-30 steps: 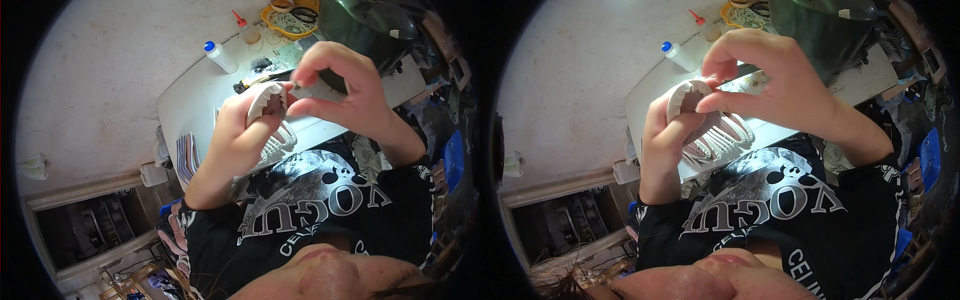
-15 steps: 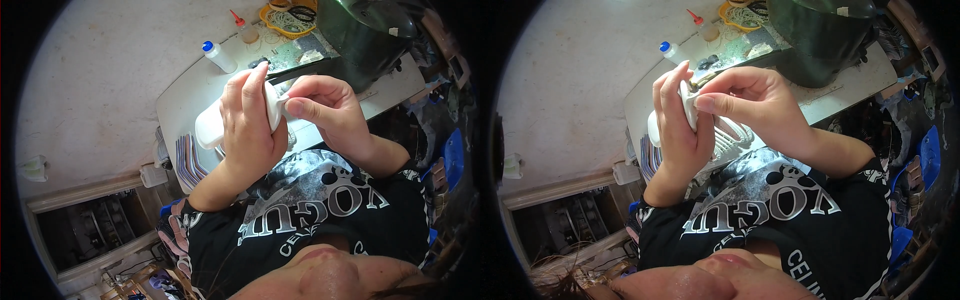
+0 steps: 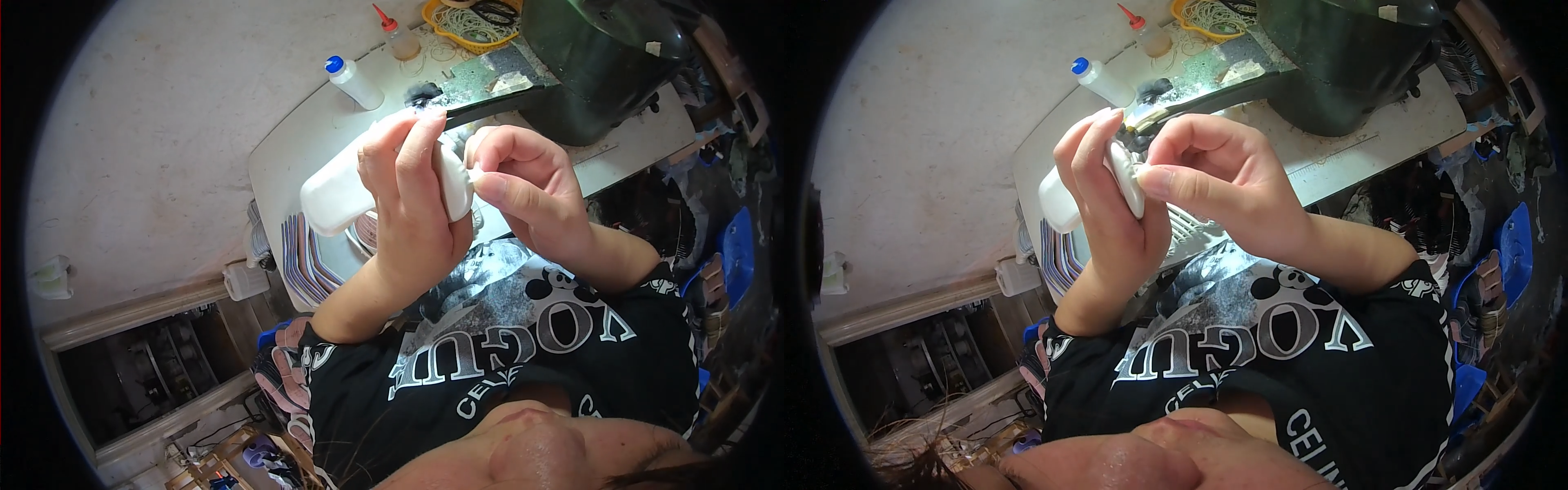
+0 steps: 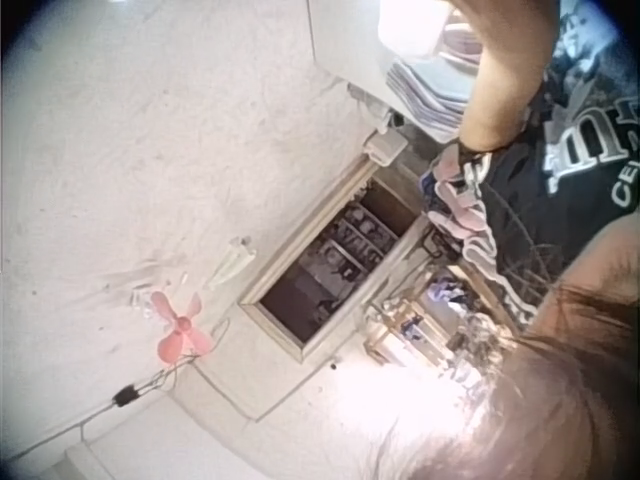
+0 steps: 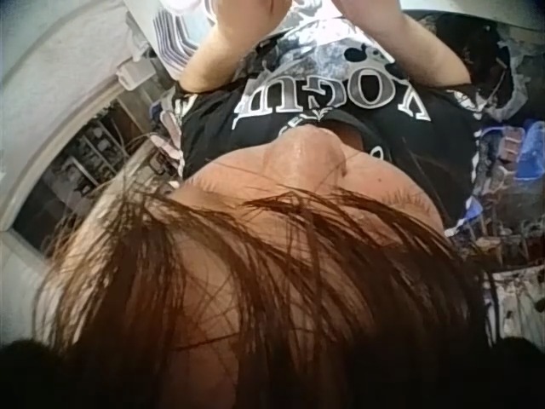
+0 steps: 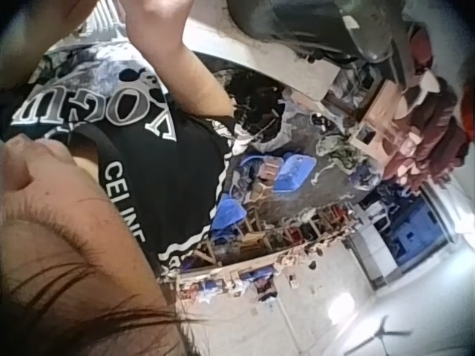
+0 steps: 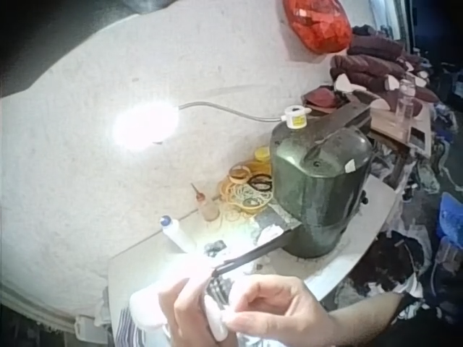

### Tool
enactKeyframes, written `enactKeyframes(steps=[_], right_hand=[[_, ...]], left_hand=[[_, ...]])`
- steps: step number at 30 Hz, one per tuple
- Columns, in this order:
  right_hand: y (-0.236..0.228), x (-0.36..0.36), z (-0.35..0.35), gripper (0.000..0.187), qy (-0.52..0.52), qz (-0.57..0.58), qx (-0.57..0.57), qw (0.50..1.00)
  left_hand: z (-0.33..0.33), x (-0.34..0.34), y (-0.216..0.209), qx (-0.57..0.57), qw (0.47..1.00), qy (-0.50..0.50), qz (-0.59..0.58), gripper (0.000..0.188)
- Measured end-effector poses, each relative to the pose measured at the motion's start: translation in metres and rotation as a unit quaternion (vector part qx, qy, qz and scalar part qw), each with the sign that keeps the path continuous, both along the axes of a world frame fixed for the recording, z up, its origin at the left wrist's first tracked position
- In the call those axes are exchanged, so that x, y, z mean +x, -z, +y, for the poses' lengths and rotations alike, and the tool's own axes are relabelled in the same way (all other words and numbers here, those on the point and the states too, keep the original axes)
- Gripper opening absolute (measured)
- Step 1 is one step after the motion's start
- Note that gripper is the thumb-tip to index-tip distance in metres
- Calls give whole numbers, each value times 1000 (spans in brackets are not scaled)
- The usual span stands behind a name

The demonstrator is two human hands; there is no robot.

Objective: Applying glue and assembling shoe sole components.

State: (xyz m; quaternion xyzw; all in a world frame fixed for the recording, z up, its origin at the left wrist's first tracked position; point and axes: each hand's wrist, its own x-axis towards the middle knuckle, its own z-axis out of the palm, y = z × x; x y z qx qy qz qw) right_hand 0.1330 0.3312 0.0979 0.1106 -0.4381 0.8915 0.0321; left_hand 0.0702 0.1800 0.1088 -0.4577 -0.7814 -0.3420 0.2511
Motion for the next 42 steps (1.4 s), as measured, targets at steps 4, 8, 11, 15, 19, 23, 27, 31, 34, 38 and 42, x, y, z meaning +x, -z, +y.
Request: enactKeyframes(steps=[4,8,11,15,19,23,27,31,34,38,42], right_hand=[[0,1,-4,7,-39,-35,-40,998],[2,0,-10,8,-73,-70,-113,988],[1,0,-10,12,-90,-102,-127,983],[-7,2,4,15,-92,-99,-35,990],[-13,-5,23,17,41,59,171,983],[-21,-27,43,15,46,200,249,946],[-34,-40,59,11,-49,254,342,903],[-50,-50,62,14,-128,268,394,870],[-64,-53,65,11,-129,299,475,818],[-72,-52,62,11,-80,374,547,744],[-62,-43,49,14,32,398,590,702]], left_hand=[[-3,2,6,36,999,14,-30,50],[-2,1,9,41,999,5,-24,48],[-1,1,9,27,999,-2,-19,47],[-6,-1,3,-8,999,28,-38,48],[-13,-4,-7,-34,983,134,-119,61],[-16,-3,-20,-71,958,192,-199,62],[-18,-2,-32,-101,936,218,-258,54],[-19,-8,-35,-135,927,256,-239,56],[-22,-11,-35,-149,874,260,-383,50],[-23,-10,-34,-138,853,232,-446,44],[-21,-7,-29,-92,825,234,-506,44]])
